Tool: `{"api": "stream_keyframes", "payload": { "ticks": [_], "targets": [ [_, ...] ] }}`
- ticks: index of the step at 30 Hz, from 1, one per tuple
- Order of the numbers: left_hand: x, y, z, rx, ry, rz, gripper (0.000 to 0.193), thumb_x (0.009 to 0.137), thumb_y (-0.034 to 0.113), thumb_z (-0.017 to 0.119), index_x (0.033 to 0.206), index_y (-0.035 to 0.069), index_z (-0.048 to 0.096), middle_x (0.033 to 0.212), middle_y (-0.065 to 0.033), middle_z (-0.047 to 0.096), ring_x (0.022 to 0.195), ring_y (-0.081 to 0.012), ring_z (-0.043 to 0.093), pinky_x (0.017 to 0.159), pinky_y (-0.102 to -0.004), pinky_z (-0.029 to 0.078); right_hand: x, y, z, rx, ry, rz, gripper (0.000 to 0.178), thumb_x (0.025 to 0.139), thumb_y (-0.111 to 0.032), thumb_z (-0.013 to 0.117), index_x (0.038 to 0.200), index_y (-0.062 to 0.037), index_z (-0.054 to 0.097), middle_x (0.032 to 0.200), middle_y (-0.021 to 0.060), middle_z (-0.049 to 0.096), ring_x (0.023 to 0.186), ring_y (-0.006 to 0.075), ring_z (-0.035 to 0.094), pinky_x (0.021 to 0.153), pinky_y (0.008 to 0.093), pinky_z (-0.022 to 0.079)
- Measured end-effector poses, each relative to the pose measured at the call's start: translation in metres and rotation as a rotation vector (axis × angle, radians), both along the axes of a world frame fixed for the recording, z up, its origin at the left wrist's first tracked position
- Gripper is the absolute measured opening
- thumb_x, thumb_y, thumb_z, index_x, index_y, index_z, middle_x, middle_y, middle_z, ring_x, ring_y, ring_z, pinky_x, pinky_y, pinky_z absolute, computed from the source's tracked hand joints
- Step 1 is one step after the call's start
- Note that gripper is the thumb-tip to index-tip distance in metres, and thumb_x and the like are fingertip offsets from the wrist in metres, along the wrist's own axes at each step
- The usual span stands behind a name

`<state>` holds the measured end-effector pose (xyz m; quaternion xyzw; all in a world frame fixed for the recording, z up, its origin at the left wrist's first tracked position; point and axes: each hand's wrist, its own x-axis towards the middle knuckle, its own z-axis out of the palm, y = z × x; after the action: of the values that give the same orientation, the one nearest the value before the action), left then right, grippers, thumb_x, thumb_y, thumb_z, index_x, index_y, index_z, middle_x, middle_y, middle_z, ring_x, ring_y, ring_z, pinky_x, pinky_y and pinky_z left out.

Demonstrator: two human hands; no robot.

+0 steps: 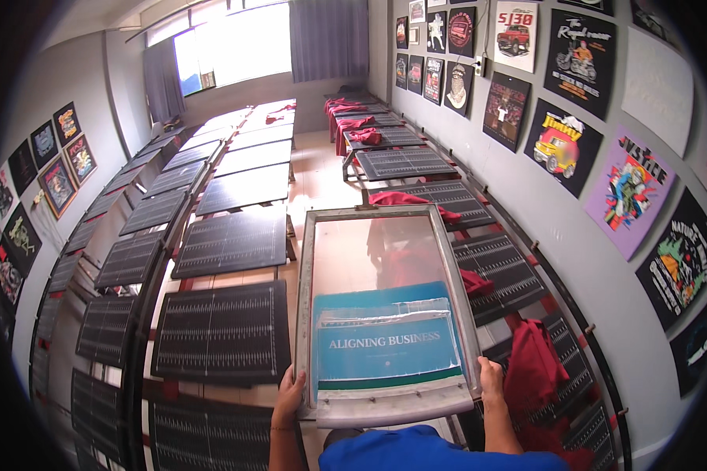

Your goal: The person carries large screen printing frames and positions them over red t-shirts arranged on alignment tables.

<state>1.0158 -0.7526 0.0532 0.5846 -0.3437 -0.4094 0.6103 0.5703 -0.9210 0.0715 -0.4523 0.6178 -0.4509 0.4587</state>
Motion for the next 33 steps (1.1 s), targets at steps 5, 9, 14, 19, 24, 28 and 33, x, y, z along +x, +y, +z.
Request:
{"api": "stream_keyframes", "payload": {
  "ticks": [5,9,14,19,24,28,33],
  "targets": [
    [0.110,-0.170,0.029,0.032,-0.012,-0.101,0.044,0.099,0.026,0.054,0.130,-0.004,0.048,0.117,-0.0094,0.060,0.107,-0.0162,0.055,0.096,-0.0291,0.042,0.090,-0.129,-0.002,0.082,0.042,-0.158,0.034,0.086,-0.026,0.058,0.067,0.0019,0.060,0.065,-0.0017,0.052,0.062,0.0085,0.046,0.056,0.0302,0.037],
    [0.188,-0.312,0.039,0.062,-0.061,-0.193,0.039,0.098,0.022,0.054,0.128,-0.004,0.050,0.116,-0.0087,0.061,0.106,-0.0152,0.056,0.095,-0.0283,0.043,0.153,-0.221,-0.021,0.086,-0.064,-0.201,0.033,0.086,-0.026,0.056,0.070,0.0012,0.061,0.066,-0.0004,0.054,0.062,0.0094,0.048,0.058,0.0307,0.039],
    [0.267,-0.516,0.034,0.035,-0.125,-0.314,0.035,0.097,0.016,0.054,0.126,-0.004,0.052,0.113,-0.0077,0.062,0.102,-0.0139,0.057,0.092,-0.0273,0.044,0.230,-0.359,-0.044,0.102,-0.101,-0.294,0.033,0.086,-0.026,0.054,0.072,0.0018,0.063,0.067,0.0017,0.058,0.064,0.0102,0.051,0.060,0.0314,0.041],
    [0.322,-0.718,0.059,0.035,-0.240,-0.386,0.030,0.096,0.014,0.055,0.121,-0.003,0.054,0.109,-0.0074,0.063,0.101,-0.0127,0.057,0.090,-0.0277,0.045,0.298,-0.506,-0.039,0.121,-0.038,-0.378,0.036,0.087,-0.028,0.055,0.075,0.0054,0.064,0.070,0.0059,0.061,0.067,0.0130,0.055,0.064,0.0334,0.043],
    [0.370,-0.898,0.078,0.082,-0.406,-0.472,0.028,0.095,0.025,0.058,0.085,-0.001,0.051,0.073,0.0015,0.043,0.069,-0.0073,0.038,0.058,-0.0277,0.035,0.357,-0.617,-0.036,0.050,-0.145,-0.528,0.032,0.085,-0.024,0.058,0.061,-0.0035,0.053,0.060,0.0000,0.049,0.061,0.0109,0.046,0.058,0.0330,0.037],
    [0.407,-1.052,0.062,0.088,-0.514,-0.627,0.034,0.094,0.030,0.059,0.082,-0.001,0.048,0.069,0.0019,0.038,0.067,-0.0073,0.035,0.055,-0.0283,0.032,0.411,-0.699,-0.057,0.059,-0.127,-0.679,0.030,0.085,-0.023,0.057,0.062,-0.0051,0.051,0.061,-0.0023,0.045,0.061,0.0084,0.042,0.056,0.0312,0.036],
    [0.437,-1.240,0.045,0.033,-0.498,-0.880,0.033,0.094,0.030,0.058,0.088,-0.002,0.053,0.071,0.0009,0.043,0.069,-0.0080,0.038,0.057,-0.0283,0.035,0.504,-0.793,-0.069,0.104,-0.136,-0.919,0.029,0.086,-0.027,0.057,0.068,-0.0038,0.058,0.064,-0.0013,0.052,0.060,0.0099,0.047,0.054,0.0308,0.038]
  ]
}}
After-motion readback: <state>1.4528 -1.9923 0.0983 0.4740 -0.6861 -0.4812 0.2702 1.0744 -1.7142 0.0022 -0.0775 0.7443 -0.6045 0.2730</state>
